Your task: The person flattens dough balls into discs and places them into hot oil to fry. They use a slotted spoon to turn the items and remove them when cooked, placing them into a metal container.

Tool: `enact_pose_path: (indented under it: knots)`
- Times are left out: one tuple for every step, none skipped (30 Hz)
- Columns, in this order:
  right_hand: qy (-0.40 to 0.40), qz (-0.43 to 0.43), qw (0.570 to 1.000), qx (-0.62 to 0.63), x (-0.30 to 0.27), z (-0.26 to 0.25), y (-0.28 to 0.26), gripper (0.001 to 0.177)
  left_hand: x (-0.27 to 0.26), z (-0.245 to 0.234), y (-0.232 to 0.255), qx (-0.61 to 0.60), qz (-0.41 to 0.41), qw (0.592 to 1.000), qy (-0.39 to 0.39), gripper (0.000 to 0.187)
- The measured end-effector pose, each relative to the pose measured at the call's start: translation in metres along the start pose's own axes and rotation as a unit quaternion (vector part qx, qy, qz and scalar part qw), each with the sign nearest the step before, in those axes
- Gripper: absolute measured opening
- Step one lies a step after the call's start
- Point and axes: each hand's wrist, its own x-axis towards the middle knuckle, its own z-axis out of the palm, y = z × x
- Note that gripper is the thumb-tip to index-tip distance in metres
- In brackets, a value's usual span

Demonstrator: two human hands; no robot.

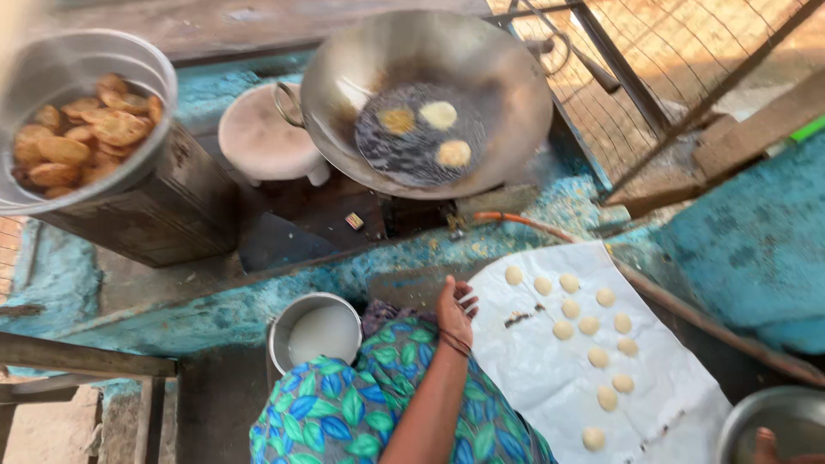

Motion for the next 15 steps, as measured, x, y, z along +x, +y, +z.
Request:
enact_pose_path:
  knots:
    - [-0.012, 0.026, 1.000, -0.010, -0.006, 0.009, 0.025, 0.081, -0.001, -0.001, 0.002, 0.000, 0.012, 1.000, -0.010, 0.042]
    - [-0.020, 0.047, 0.998, -0.022, -0.018, 0.015, 0.055, 0.083, -0.006, -0.006, 0.002, 0.004, 0.017, 1.000, -0.017, 0.043]
    - [-0.016, 0.052, 0.998, -0.029, -0.028, 0.017, 0.080, 0.085, -0.009, -0.009, 0.002, 0.003, 0.033, 0.999, -0.022, 0.042]
    - [0.002, 0.032, 0.999, -0.035, -0.032, 0.022, 0.091, 0.087, -0.010, -0.011, 0.006, 0.000, 0.032, 0.999, -0.019, 0.042]
    - [0.032, -0.006, 0.999, -0.037, -0.036, 0.025, 0.096, 0.089, -0.016, -0.014, 0.006, -0.004, 0.031, 0.999, -0.015, 0.041]
    - [0.067, -0.070, 0.995, -0.031, -0.031, 0.032, 0.081, 0.091, -0.018, -0.013, 0.011, -0.006, 0.033, 0.999, -0.012, 0.042]
    - [0.102, -0.144, 0.984, -0.027, -0.031, 0.039, 0.064, 0.085, -0.024, -0.013, 0.014, -0.009, 0.035, 0.999, -0.008, 0.043]
    - [0.106, -0.190, 0.976, -0.017, -0.033, 0.051, 0.038, 0.082, -0.029, -0.009, 0.017, -0.014, 0.045, 0.999, -0.009, 0.043]
    - [0.151, -0.275, 0.949, 0.006, -0.038, 0.062, 0.009, 0.081, -0.037, -0.006, 0.017, -0.011, 0.046, 0.999, -0.011, 0.044]
    - [0.134, -0.347, 0.926, 0.058, -0.045, 0.079, -0.028, 0.081, -0.043, -0.004, 0.018, -0.009, 0.050, 0.999, -0.013, 0.044]
    - [0.077, -0.377, 0.918, 0.091, -0.061, 0.097, -0.061, 0.080, -0.049, -0.002, 0.018, -0.007, 0.054, 0.998, -0.015, 0.045]
    - [-0.008, -0.383, 0.922, 0.056, -0.075, 0.114, -0.099, 0.082, -0.051, 0.000, 0.020, -0.004, 0.057, 0.998, -0.017, 0.045]
    - [0.026, -0.491, 0.866, 0.093, -0.095, 0.130, -0.133, 0.080, -0.053, 0.002, 0.021, -0.001, 0.061, 0.998, -0.018, 0.045]
    - [-0.050, -0.489, 0.864, 0.108, -0.116, 0.144, -0.162, 0.080, -0.054, 0.000, 0.022, 0.003, 0.064, 0.998, -0.018, 0.045]
    - [-0.068, -0.514, 0.853, 0.068, -0.137, 0.156, -0.189, 0.080, -0.054, -0.002, 0.023, -0.003, 0.064, 0.998, -0.022, 0.045]
